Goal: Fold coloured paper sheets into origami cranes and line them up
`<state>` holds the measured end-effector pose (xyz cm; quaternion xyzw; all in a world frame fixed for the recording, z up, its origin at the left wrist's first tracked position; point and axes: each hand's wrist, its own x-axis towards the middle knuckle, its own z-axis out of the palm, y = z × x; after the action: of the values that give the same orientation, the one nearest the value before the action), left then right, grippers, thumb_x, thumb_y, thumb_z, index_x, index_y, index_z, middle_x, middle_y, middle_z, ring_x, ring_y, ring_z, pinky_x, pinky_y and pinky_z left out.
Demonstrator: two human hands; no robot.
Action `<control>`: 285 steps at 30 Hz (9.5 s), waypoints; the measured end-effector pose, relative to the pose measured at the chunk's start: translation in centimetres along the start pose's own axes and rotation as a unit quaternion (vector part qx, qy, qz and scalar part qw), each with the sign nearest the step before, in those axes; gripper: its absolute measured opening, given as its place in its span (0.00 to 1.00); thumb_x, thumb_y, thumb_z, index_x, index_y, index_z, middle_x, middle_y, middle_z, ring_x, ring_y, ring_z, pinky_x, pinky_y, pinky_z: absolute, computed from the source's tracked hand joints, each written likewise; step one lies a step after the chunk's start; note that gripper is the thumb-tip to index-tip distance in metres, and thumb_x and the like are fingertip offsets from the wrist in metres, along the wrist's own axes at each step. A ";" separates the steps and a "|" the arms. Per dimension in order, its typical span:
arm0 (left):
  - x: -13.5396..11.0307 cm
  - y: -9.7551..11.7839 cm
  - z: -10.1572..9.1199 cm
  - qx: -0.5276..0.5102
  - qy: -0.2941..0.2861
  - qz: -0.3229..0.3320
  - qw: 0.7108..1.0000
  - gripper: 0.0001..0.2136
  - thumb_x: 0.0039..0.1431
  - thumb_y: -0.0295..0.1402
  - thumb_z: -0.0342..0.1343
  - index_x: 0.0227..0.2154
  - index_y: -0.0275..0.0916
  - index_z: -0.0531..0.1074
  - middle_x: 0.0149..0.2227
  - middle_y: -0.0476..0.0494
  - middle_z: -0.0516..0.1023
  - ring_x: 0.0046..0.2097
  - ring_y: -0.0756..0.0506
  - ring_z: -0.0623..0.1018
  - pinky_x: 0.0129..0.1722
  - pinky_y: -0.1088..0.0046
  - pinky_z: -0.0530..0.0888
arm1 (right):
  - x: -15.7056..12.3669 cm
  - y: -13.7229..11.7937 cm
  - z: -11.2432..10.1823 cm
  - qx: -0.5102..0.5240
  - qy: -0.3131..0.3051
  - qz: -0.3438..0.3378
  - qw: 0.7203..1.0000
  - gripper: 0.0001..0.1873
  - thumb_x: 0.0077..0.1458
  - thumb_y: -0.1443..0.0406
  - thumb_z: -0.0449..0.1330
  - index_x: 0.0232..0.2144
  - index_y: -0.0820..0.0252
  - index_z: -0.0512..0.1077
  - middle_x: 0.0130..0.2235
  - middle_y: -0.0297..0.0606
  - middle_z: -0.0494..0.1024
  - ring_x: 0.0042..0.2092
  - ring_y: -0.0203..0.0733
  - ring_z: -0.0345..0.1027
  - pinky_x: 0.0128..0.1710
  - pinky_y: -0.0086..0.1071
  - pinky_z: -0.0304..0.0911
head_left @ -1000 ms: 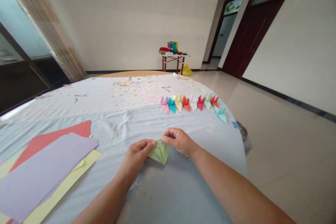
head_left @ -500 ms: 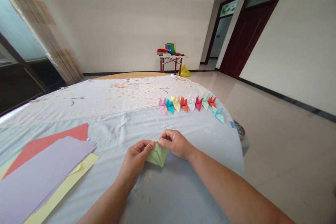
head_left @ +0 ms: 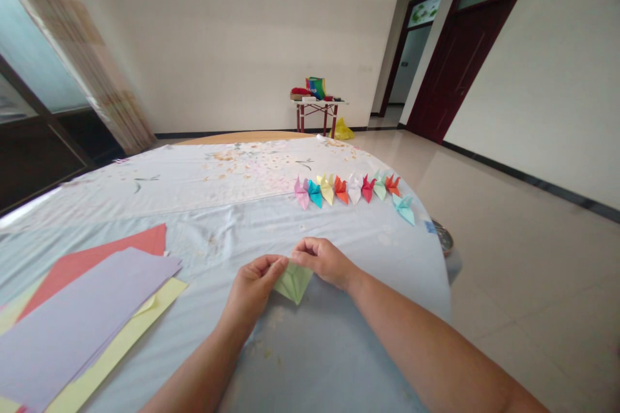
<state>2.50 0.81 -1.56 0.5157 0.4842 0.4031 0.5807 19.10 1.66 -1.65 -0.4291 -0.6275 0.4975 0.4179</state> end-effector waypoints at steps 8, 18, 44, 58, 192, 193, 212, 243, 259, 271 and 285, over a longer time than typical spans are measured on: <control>-0.2 0.2 -0.2 0.032 0.001 0.014 0.999 0.16 0.46 0.43 0.58 0.32 0.33 0.76 0.23 0.46 0.76 0.25 0.50 0.71 0.25 0.77 0.66 | 0.0 0.0 0.0 0.012 0.008 0.010 1.000 0.15 0.46 0.56 0.60 0.26 0.65 0.70 0.22 0.29 0.67 0.24 0.29 0.56 0.25 0.24 0.52; 0.2 0.2 -0.7 -0.047 -0.037 -0.024 0.998 0.16 0.45 0.42 0.60 0.31 0.33 0.76 0.23 0.46 0.77 0.26 0.50 0.73 0.29 0.75 0.70 | 0.1 0.0 -0.4 0.044 0.023 0.031 0.998 0.16 0.44 0.56 0.62 0.24 0.66 0.72 0.22 0.31 0.70 0.24 0.29 0.58 0.25 0.25 0.54; 0.2 0.2 -0.6 0.139 0.089 0.134 0.977 0.24 0.52 0.44 0.51 0.49 0.37 0.62 0.38 0.42 0.74 0.36 0.46 0.74 0.34 0.68 0.72 | 0.1 0.2 -0.7 0.038 0.072 -0.013 0.997 0.13 0.49 0.58 0.58 0.31 0.64 0.72 0.29 0.34 0.74 0.29 0.33 0.65 0.31 0.27 0.59; -2.6 1.0 1.2 0.384 0.049 0.296 0.873 0.10 0.56 0.36 0.48 0.41 0.43 0.65 0.41 0.43 0.69 0.43 0.44 0.71 0.43 0.63 0.70 | 0.2 0.7 -0.2 -0.065 0.127 -0.035 0.989 0.14 0.51 0.58 0.55 0.34 0.62 0.72 0.29 0.36 0.74 0.30 0.35 0.64 0.30 0.27 0.60; -3.9 0.9 -0.4 0.632 -0.232 0.286 0.682 0.19 0.51 0.22 0.47 0.45 0.46 0.66 0.45 0.43 0.68 0.42 0.44 0.68 0.41 0.66 0.66 | 0.6 1.1 -1.7 -0.424 -0.086 -0.101 0.896 0.07 0.50 0.60 0.60 0.32 0.56 0.71 0.35 0.33 0.70 0.41 0.39 0.57 0.42 0.34 0.48; -3.9 1.0 -0.4 0.629 -0.232 0.290 0.683 0.19 0.51 0.21 0.47 0.45 0.46 0.66 0.48 0.43 0.68 0.42 0.44 0.67 0.42 0.66 0.66 | 0.6 1.1 -1.6 -0.423 -0.083 -0.099 0.897 0.07 0.50 0.60 0.60 0.32 0.56 0.71 0.35 0.33 0.70 0.41 0.39 0.57 0.42 0.33 0.48; -4.0 2.4 0.0 0.601 -0.255 0.282 0.703 0.15 0.53 0.22 0.45 0.40 0.44 0.69 0.50 0.46 0.70 0.45 0.45 0.68 0.43 0.66 0.67 | 0.0 1.0 -3.0 -0.417 -0.026 -0.073 0.906 0.13 0.47 0.54 0.61 0.30 0.57 0.72 0.35 0.36 0.69 0.43 0.43 0.58 0.43 0.36 0.50; -4.2 2.5 0.0 0.575 -0.267 0.258 0.729 0.22 0.48 0.19 0.44 0.44 0.46 0.66 0.54 0.51 0.67 0.48 0.43 0.67 0.47 0.61 0.64 | 1.1 1.9 -2.9 -0.356 0.056 -0.012 0.933 0.10 0.43 0.57 0.64 0.23 0.59 0.73 0.27 0.32 0.72 0.34 0.37 0.62 0.35 0.29 0.53; -5.2 3.5 -0.3 0.590 -0.281 0.278 0.704 0.18 0.49 0.22 0.47 0.39 0.48 0.72 0.53 0.50 0.69 0.49 0.42 0.69 0.47 0.60 0.68 | 0.2 1.9 -2.3 -0.410 0.008 -0.025 0.912 0.19 0.40 0.48 0.63 0.25 0.56 0.73 0.31 0.34 0.70 0.40 0.41 0.58 0.40 0.34 0.47; -1.0 2.3 -4.6 0.517 -0.221 0.288 0.775 0.14 0.54 0.29 0.50 0.44 0.46 0.70 0.43 0.45 0.74 0.45 0.46 0.71 0.46 0.68 0.68 | -0.7 0.8 -1.6 -0.437 -0.053 -0.151 0.885 0.08 0.49 0.59 0.61 0.29 0.57 0.73 0.32 0.35 0.70 0.39 0.40 0.58 0.40 0.33 0.50; -1.3 1.9 -4.1 0.515 -0.206 0.306 0.774 0.14 0.56 0.28 0.47 0.43 0.46 0.70 0.39 0.45 0.71 0.41 0.47 0.70 0.43 0.71 0.68 | -2.6 -0.8 1.0 -0.485 -0.093 -0.181 0.851 0.20 0.45 0.50 0.60 0.31 0.60 0.70 0.33 0.38 0.68 0.38 0.42 0.58 0.38 0.34 0.54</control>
<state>-1.67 0.68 0.49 0.9292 0.3049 0.1340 0.1601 18.79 -1.20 -1.30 -0.4075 -0.8915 0.0832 0.1794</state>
